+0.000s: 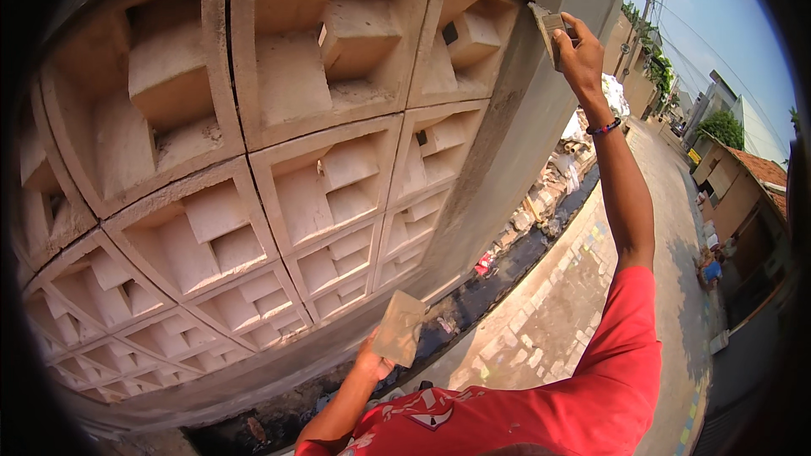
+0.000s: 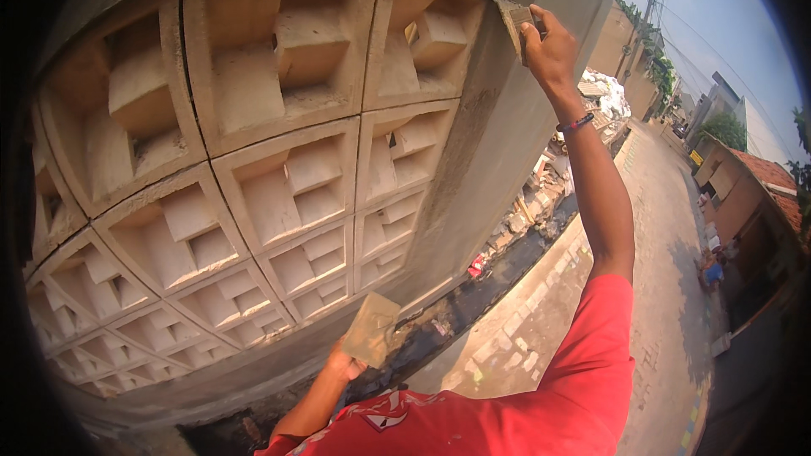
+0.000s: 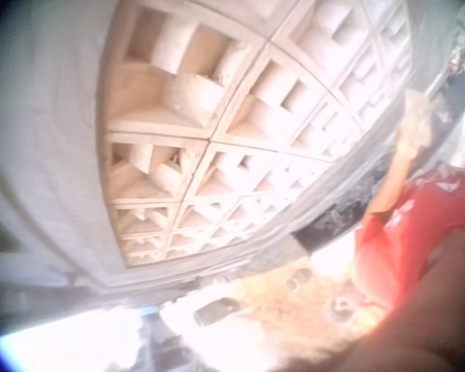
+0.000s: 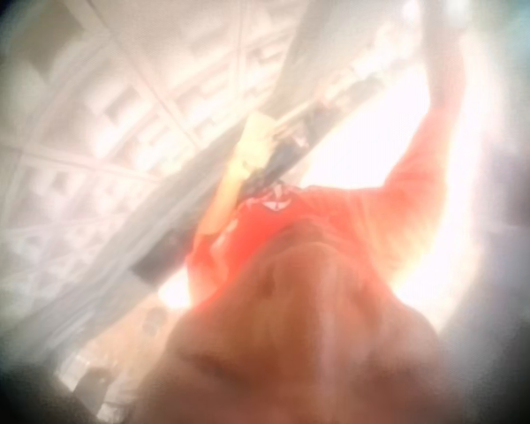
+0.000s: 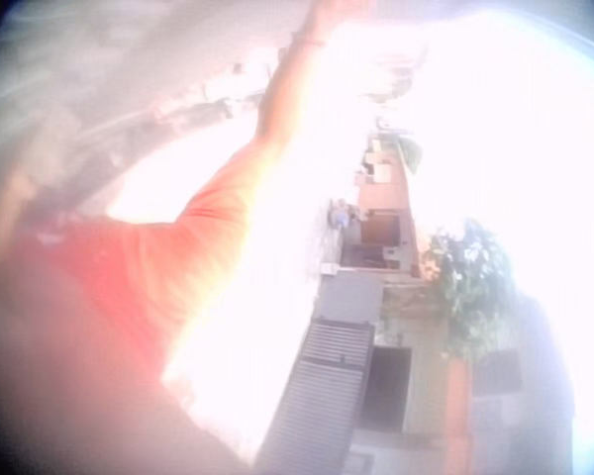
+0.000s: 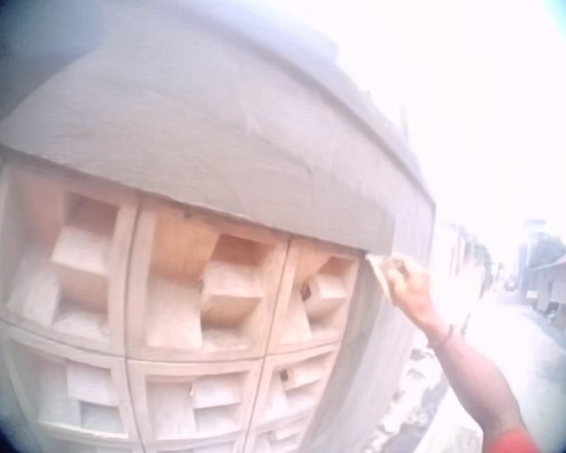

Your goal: The person applies and smooths cement onto a decorative lattice wall using a trowel and a smaller finishing tool. They repeatedly scoop cement from a bucket, transfer it to the trowel, and spread it along the wall's edges and corners.

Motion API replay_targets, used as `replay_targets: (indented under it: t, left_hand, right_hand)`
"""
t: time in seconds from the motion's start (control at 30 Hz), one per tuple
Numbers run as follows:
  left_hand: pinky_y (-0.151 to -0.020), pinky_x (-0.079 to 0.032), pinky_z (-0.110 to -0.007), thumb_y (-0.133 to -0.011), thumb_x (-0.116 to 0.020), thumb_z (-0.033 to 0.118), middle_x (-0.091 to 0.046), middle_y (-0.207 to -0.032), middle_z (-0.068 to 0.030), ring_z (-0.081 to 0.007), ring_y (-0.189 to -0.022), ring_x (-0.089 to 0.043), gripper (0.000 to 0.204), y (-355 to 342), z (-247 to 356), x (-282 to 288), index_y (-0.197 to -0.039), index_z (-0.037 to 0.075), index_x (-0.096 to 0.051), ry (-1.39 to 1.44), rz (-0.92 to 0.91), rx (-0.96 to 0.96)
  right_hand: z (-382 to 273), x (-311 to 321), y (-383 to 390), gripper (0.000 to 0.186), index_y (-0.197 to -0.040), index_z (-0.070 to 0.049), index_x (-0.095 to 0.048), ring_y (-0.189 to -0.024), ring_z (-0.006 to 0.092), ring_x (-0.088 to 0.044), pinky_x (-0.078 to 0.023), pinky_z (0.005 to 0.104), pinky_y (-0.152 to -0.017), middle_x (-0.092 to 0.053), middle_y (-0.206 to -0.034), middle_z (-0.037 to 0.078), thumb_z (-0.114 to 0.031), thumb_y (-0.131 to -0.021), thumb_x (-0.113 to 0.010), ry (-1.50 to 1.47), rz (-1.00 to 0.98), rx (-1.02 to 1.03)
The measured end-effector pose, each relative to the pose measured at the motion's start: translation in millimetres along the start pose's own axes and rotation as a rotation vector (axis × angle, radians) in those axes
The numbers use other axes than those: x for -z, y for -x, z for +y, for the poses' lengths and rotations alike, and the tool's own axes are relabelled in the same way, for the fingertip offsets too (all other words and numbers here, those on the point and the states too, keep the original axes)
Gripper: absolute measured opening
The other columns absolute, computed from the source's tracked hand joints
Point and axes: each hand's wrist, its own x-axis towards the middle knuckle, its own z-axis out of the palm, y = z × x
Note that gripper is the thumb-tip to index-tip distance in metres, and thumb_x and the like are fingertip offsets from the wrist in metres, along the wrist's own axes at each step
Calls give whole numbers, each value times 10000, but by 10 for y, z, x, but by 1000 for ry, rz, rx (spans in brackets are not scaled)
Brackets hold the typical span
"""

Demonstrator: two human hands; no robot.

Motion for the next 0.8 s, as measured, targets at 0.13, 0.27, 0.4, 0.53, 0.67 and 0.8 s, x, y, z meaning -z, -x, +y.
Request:
replay_targets:
  t: [0.13, 0.27, 0.4, 0.53, 0.67, 0.8]
  left_hand:
    - [-751, -569, -357, -922, -538, 175, -627, -1091, -87, -223, -926, -650, 299, 26, -2, -83, -1209, 95, -512, -21, -16, 6]
    - [-756, -570, -365, -924, -537, 178, -625, -1096, -89, -230, -937, -648, 297, -41, -33, -57, -1210, 100, -513, -46, 15, 2]
    - [-763, -569, -376, -930, -526, 176, -621, -1104, -96, -236, -950, -645, 288, -86, -18, -34, -1206, 96, -510, -41, 36, -6]
    - [-770, -568, -381, -932, -519, 169, -617, -1110, -98, -236, -956, -643, 284, -131, -39, -20, -1203, 82, -504, -35, 31, -4]
    - [-768, -568, -380, -933, -515, 167, -617, -1100, -96, -231, -944, -644, 288, -179, -89, -82, -1205, 72, -503, -35, 23, 7]
    - [-748, -570, -365, -931, -518, 160, -624, -1075, -77, -211, -915, -645, 289, -231, -153, -108, -1209, 81, -510, -18, -13, 33]
  right_hand:
    - [-55, -60, 441, 351, -1177, -30, -597, -777, 188, -642, -505, 297, -735, -677, -924, 146, -132, -841, -609, -29, -76, -33]
    - [57, -52, 1032, 373, -1214, -35, -580, -793, 168, -629, -498, 285, -755, -680, -935, 129, -102, -847, -607, -20, -212, 28]
    - [76, 130, 1305, 424, -1255, -49, -551, -850, 188, -623, -484, 303, -808, -668, -991, 149, -82, -836, -608, -25, -341, -14]
    - [-140, 363, 823, 409, -1208, -67, -568, -907, 263, -554, -449, 354, -821, -621, -993, 118, -32, -803, -605, 243, -179, 353]
    - [-354, 333, 470, 370, -1134, -83, -589, -902, 245, -516, -433, 358, -760, -588, -952, 55, -4, -773, -594, 444, -78, 624]
    - [-341, 206, 239, 368, -1113, -94, -591, -879, 222, -507, -427, 337, -714, -579, -952, 29, -20, -753, -585, 577, -64, 742]
